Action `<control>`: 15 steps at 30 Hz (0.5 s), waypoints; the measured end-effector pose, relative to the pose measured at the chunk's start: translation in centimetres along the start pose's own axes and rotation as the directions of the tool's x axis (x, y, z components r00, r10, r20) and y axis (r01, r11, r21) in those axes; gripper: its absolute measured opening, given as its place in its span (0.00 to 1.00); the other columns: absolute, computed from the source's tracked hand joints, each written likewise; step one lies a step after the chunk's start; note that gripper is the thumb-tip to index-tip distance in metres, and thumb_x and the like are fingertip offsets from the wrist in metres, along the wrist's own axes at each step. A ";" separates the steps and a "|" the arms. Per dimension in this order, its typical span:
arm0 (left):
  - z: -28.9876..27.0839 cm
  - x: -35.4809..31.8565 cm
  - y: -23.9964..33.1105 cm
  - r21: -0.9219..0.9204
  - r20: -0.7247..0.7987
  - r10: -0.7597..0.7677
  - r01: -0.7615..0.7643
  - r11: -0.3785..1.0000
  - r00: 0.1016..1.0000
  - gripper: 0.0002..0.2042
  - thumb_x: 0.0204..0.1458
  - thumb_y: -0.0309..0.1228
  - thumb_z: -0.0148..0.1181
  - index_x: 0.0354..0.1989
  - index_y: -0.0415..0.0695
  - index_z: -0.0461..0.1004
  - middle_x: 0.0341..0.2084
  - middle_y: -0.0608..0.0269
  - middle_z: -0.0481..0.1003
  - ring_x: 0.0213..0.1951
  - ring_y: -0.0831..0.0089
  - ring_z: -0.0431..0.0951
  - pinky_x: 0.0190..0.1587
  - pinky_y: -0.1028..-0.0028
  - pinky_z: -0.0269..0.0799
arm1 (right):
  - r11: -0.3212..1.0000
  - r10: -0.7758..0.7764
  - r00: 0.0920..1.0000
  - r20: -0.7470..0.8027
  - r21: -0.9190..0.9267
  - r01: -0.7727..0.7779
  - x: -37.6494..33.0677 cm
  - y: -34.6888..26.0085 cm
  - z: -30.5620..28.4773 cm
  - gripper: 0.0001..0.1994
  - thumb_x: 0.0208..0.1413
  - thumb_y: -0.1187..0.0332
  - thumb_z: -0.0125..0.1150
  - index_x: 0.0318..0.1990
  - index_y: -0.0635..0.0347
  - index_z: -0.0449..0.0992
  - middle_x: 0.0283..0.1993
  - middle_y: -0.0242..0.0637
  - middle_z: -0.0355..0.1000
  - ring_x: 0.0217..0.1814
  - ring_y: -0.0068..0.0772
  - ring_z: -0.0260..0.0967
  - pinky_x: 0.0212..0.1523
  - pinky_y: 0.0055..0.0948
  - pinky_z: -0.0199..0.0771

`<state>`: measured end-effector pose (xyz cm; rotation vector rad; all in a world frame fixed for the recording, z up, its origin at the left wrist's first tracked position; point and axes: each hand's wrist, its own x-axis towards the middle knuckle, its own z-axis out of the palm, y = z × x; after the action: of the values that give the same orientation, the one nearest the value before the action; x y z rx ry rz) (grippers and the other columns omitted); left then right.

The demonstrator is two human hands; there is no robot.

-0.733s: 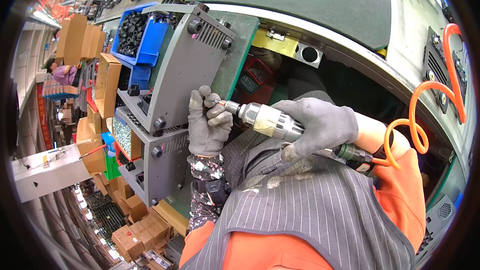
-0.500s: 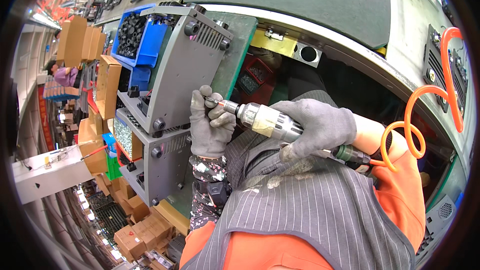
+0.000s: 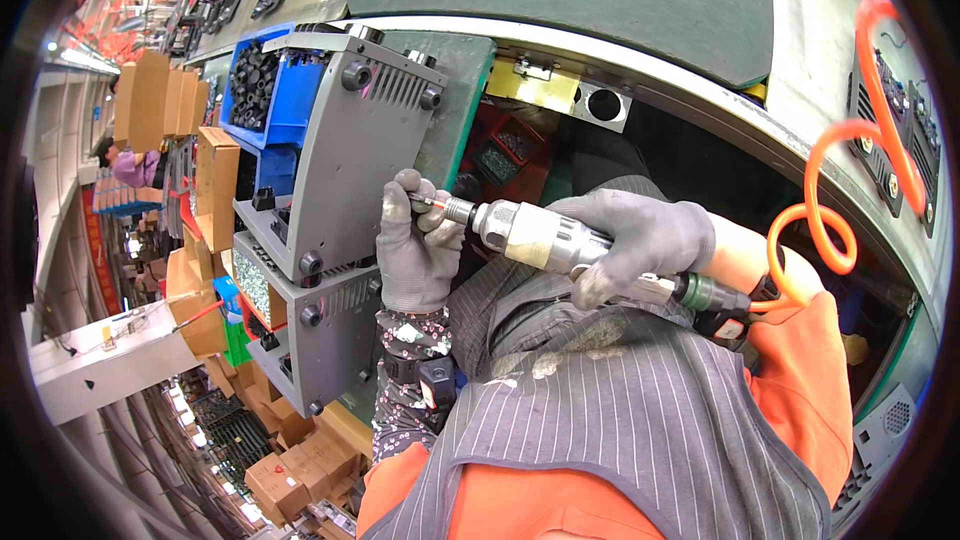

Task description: Assemble and fasten metal enclosures for power supplies or inverters using an electric screwdriver.

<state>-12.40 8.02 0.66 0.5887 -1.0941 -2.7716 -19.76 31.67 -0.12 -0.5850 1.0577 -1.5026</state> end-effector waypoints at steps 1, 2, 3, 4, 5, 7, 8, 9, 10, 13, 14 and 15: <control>0.0 0.0 0.0 0.027 0.035 0.015 -0.016 1.000 0.999 0.13 0.55 0.36 0.57 0.42 0.39 0.71 0.24 0.70 0.65 0.21 0.82 0.59 0.22 0.81 0.60 | 0.997 0.027 1.000 0.001 0.077 -0.027 -0.2 -0.1 -0.1 0.33 0.35 0.63 0.71 0.51 0.68 0.66 0.34 0.34 0.70 0.36 0.27 0.68 0.38 0.26 0.69; -0.1 0.1 0.2 0.029 0.034 0.013 -0.014 0.999 0.999 0.13 0.55 0.36 0.57 0.42 0.39 0.71 0.24 0.70 0.65 0.21 0.82 0.59 0.22 0.81 0.60 | 0.996 0.025 1.000 0.000 0.080 -0.025 -0.3 -0.2 -0.2 0.33 0.35 0.63 0.71 0.51 0.68 0.66 0.34 0.34 0.70 0.36 0.27 0.68 0.38 0.26 0.69; -0.4 0.3 0.5 0.047 0.028 -0.039 0.038 0.998 0.999 0.14 0.56 0.38 0.56 0.42 0.40 0.71 0.23 0.70 0.65 0.21 0.82 0.59 0.22 0.80 0.59 | 0.999 0.015 1.000 -0.024 -0.035 -0.015 -0.2 -0.3 -0.3 0.32 0.35 0.63 0.70 0.50 0.67 0.66 0.34 0.34 0.70 0.36 0.27 0.68 0.38 0.26 0.69; -0.4 0.5 0.6 0.065 0.021 -0.090 0.089 0.994 0.996 0.15 0.56 0.40 0.54 0.42 0.40 0.72 0.23 0.70 0.65 0.21 0.82 0.59 0.22 0.80 0.59 | 0.989 0.001 0.999 -0.048 -0.150 -0.009 -0.1 -0.5 -0.4 0.32 0.35 0.63 0.70 0.50 0.67 0.66 0.34 0.35 0.70 0.37 0.27 0.68 0.39 0.26 0.70; 0.0 0.5 0.6 0.065 0.022 -0.091 0.090 0.994 0.996 0.15 0.56 0.40 0.54 0.42 0.40 0.72 0.23 0.70 0.65 0.21 0.82 0.59 0.22 0.80 0.59 | 0.989 0.001 0.999 -0.049 -0.150 -0.008 -0.1 -0.6 -0.6 0.32 0.35 0.63 0.70 0.50 0.67 0.66 0.34 0.35 0.70 0.37 0.27 0.68 0.39 0.26 0.70; 2.2 0.0 1.2 0.153 -0.215 -0.200 0.235 0.960 0.956 0.18 0.58 0.44 0.50 0.43 0.40 0.71 0.21 0.71 0.65 0.21 0.83 0.58 0.21 0.80 0.56 | 0.920 -0.044 0.988 -0.149 -0.391 -0.018 0.1 -1.3 -0.8 0.31 0.36 0.63 0.69 0.50 0.67 0.67 0.34 0.37 0.70 0.38 0.27 0.68 0.40 0.27 0.70; 2.2 -0.2 1.8 0.153 -0.216 -0.192 0.227 0.962 0.957 0.18 0.58 0.44 0.50 0.43 0.40 0.71 0.21 0.71 0.65 0.21 0.83 0.58 0.21 0.80 0.56 | 0.927 -0.036 0.983 -0.180 -0.373 -0.034 0.3 -1.9 -1.1 0.31 0.36 0.62 0.69 0.50 0.66 0.67 0.35 0.39 0.71 0.39 0.27 0.69 0.41 0.28 0.70; 1.9 -0.8 2.9 0.367 -0.128 -0.219 0.251 0.896 0.967 0.19 0.59 0.45 0.49 0.42 0.40 0.72 0.19 0.72 0.63 0.21 0.84 0.58 0.21 0.80 0.56 | 0.917 -0.047 0.977 -0.210 -0.397 -0.042 0.4 -2.6 -1.3 0.31 0.36 0.62 0.69 0.50 0.66 0.67 0.36 0.40 0.71 0.39 0.28 0.69 0.41 0.28 0.70; 1.9 -1.0 4.2 0.568 -0.045 -0.269 0.247 0.786 0.962 0.20 0.59 0.47 0.47 0.42 0.40 0.72 0.18 0.73 0.62 0.21 0.84 0.58 0.22 0.81 0.56 | 0.907 -0.058 0.967 -0.249 -0.418 -0.053 0.3 -3.0 -1.7 0.31 0.36 0.63 0.69 0.51 0.66 0.67 0.36 0.40 0.71 0.39 0.29 0.69 0.41 0.29 0.70; 5.0 -1.5 7.6 0.935 0.236 0.128 -0.261 0.240 0.963 0.17 0.57 0.43 0.52 0.35 0.39 0.74 0.30 0.62 0.76 0.30 0.77 0.73 0.34 0.78 0.68 | 0.860 -0.064 0.940 -0.336 -0.497 -0.118 0.9 -4.7 -2.7 0.31 0.35 0.63 0.69 0.50 0.66 0.67 0.35 0.40 0.71 0.38 0.30 0.68 0.41 0.29 0.69; 6.2 -0.9 8.5 0.895 0.420 0.249 -0.444 0.044 0.872 0.15 0.57 0.41 0.52 0.34 0.39 0.74 0.28 0.63 0.76 0.32 0.76 0.74 0.35 0.76 0.68 | 0.821 -0.120 0.935 -0.335 -0.562 -0.096 1.3 -4.5 -3.3 0.31 0.35 0.62 0.69 0.50 0.65 0.68 0.35 0.40 0.71 0.37 0.30 0.67 0.41 0.29 0.68; 7.6 -0.5 9.9 0.898 0.438 0.260 -0.406 -0.170 0.861 0.13 0.55 0.39 0.54 0.34 0.40 0.75 0.27 0.60 0.76 0.32 0.73 0.75 0.36 0.74 0.69 | 0.827 -0.135 0.932 -0.337 -0.557 -0.081 1.3 -4.8 -3.5 0.32 0.35 0.62 0.68 0.51 0.65 0.68 0.35 0.39 0.71 0.36 0.30 0.67 0.40 0.29 0.68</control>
<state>-15.36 5.71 12.56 0.0654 -2.7582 -0.9479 -25.44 31.19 2.11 -0.7441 1.8280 -1.3399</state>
